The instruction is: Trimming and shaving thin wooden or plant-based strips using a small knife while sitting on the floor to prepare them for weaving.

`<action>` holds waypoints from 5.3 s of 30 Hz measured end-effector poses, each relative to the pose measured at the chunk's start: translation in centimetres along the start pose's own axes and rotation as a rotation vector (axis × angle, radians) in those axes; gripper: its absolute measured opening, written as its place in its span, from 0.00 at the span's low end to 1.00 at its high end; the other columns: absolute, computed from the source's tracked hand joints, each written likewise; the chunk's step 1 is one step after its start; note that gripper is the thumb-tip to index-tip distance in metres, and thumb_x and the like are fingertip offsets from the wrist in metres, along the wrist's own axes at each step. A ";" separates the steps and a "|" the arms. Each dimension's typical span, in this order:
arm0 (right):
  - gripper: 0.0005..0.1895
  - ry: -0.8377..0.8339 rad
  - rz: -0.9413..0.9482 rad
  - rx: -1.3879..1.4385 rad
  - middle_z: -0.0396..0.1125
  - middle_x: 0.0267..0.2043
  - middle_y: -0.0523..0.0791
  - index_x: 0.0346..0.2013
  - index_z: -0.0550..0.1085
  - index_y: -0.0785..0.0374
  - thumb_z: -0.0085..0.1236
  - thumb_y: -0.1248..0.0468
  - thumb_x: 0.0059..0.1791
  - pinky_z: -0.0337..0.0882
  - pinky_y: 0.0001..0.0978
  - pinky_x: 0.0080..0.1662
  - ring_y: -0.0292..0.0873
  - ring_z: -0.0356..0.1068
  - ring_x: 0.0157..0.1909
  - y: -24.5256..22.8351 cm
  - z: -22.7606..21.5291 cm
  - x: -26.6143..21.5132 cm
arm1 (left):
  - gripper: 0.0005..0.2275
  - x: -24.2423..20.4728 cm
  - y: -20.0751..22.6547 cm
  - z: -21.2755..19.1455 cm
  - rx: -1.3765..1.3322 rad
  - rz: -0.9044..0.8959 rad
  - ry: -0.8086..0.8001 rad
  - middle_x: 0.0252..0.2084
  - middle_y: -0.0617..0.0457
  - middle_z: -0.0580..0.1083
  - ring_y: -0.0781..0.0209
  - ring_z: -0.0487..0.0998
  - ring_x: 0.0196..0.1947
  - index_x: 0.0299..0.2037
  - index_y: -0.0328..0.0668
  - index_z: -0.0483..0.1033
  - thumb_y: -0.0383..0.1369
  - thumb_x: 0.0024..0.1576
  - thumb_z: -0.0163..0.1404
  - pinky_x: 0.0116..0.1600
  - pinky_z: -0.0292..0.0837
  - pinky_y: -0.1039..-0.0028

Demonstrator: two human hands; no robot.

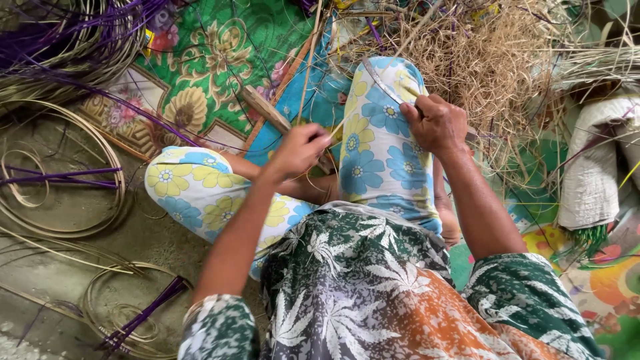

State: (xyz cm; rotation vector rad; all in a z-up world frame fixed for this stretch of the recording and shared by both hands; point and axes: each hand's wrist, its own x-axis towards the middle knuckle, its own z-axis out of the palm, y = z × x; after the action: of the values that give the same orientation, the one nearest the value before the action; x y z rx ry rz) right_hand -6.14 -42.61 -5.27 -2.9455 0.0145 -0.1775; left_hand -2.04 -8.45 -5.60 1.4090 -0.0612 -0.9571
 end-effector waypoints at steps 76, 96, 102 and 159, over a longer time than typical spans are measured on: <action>0.29 -0.244 0.106 0.060 0.71 0.35 0.44 0.33 0.73 0.49 0.48 0.30 0.59 0.75 0.51 0.45 0.59 0.74 0.41 1.7 0.0 1.0 | 0.05 -23.7 1.5 -0.1 -0.020 -0.145 0.213 0.14 0.52 0.69 0.69 0.65 0.19 0.34 0.31 0.82 0.26 0.59 0.55 0.27 0.65 0.79; 0.28 -0.303 0.431 0.141 0.68 0.25 0.39 0.33 0.77 0.50 0.42 0.37 0.63 0.61 0.33 0.23 0.37 0.62 0.23 1.0 -1.0 2.4 | 0.05 -40.2 -6.1 -10.0 -0.213 -0.318 0.342 0.18 0.52 0.72 0.69 0.63 0.15 0.36 0.26 0.85 0.22 0.54 0.57 0.19 0.51 0.80; 0.36 -0.268 0.642 0.069 0.58 0.38 0.49 0.48 0.67 0.63 0.31 0.32 0.57 0.61 0.54 0.45 0.52 0.60 0.42 5.3 1.3 2.6 | 0.05 -36.0 -5.3 -8.2 -0.207 -0.227 0.248 0.18 0.57 0.71 0.70 0.61 0.16 0.37 0.32 0.83 0.25 0.57 0.55 0.20 0.50 0.79; 0.21 0.084 0.907 1.759 0.70 0.30 0.52 0.55 0.65 0.54 0.66 0.68 0.53 0.81 0.29 0.24 0.52 0.77 0.25 -7.5 -0.9 2.7 | 0.03 -16.5 -2.7 -10.8 -0.853 0.267 1.163 0.33 0.52 0.79 0.61 0.82 0.30 0.40 0.49 0.77 0.31 0.62 0.59 0.31 0.78 0.78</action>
State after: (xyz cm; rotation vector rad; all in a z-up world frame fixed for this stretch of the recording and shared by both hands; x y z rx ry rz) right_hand -3.53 -35.46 -2.67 -1.0039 0.7308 -0.0753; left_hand -8.02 10.26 -2.20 0.9173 0.8973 0.1850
